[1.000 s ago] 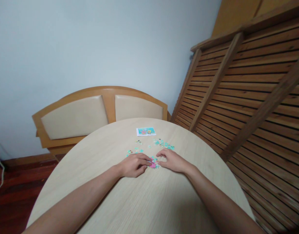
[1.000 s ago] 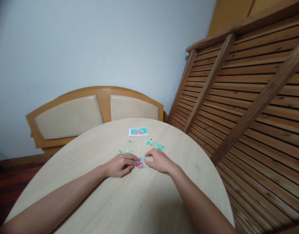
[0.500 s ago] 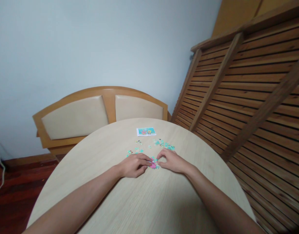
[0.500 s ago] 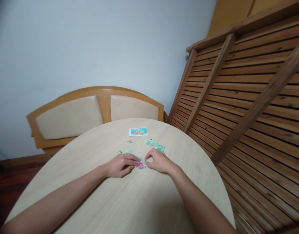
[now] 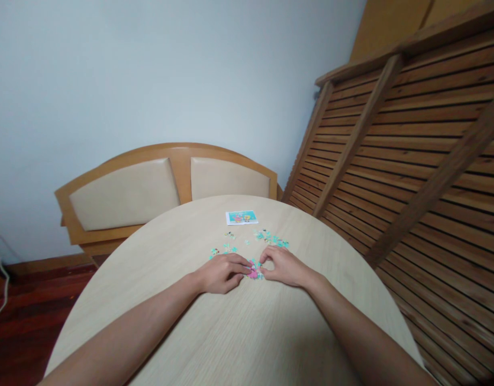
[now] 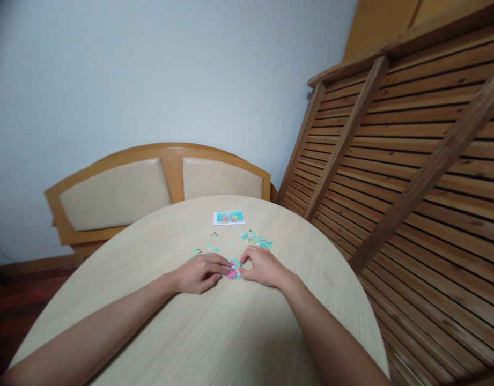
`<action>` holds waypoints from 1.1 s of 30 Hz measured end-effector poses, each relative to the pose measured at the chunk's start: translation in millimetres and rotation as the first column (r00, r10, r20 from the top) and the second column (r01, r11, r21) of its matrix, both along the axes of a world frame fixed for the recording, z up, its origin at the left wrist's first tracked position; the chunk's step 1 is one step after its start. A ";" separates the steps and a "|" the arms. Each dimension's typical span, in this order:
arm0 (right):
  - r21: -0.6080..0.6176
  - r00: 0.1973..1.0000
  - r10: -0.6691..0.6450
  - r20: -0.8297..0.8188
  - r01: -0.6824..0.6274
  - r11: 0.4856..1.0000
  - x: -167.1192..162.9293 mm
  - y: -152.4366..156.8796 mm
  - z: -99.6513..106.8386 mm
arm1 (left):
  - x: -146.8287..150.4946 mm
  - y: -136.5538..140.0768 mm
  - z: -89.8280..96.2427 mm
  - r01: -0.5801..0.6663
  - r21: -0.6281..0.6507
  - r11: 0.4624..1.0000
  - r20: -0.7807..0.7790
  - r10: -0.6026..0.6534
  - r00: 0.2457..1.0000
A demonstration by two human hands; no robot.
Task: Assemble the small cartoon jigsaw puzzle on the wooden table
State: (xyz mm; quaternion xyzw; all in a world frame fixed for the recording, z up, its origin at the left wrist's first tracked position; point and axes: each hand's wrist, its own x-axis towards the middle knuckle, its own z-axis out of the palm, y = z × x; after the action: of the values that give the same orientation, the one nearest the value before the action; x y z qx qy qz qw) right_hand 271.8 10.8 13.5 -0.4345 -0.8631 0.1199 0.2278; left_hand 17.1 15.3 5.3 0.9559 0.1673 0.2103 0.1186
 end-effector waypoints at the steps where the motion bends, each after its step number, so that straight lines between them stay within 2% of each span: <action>1: -0.011 1.000 0.009 -0.015 -0.009 1.000 0.0 0.2 -0.2 | 0.0 0.0 0.1 -0.002 0.001 1.000 -0.004 0.002 1.000; 7: -0.088 0.994 0.054 -0.092 -0.062 0.994 -1.2 -2.1 2.3 | -0.1 0.2 -0.4 -0.006 -0.001 1.000 -0.009 0.006 1.000; 23: -0.031 0.986 0.153 -0.068 -0.156 0.987 0.0 -1.1 3.0 | -0.2 -0.4 0.0 -0.018 0.012 1.000 -0.017 0.019 1.000; 29: -0.022 0.988 0.122 -0.100 -0.125 0.992 0.3 0.3 0.3 | 1.1 -0.8 0.2 -0.006 0.009 1.000 -0.003 0.006 1.000; 33: 0.006 0.984 0.160 -0.080 -0.160 0.987 0.6 -0.5 0.8 | 1.2 -0.7 0.4 -0.003 0.005 1.000 0.006 0.003 1.000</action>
State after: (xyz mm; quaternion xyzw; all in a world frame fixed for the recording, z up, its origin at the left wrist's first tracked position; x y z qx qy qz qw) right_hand 272.4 10.3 14.3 -0.3587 -0.8853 0.1551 0.2518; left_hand 18.3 14.6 5.6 0.9554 0.1676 0.2136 0.1165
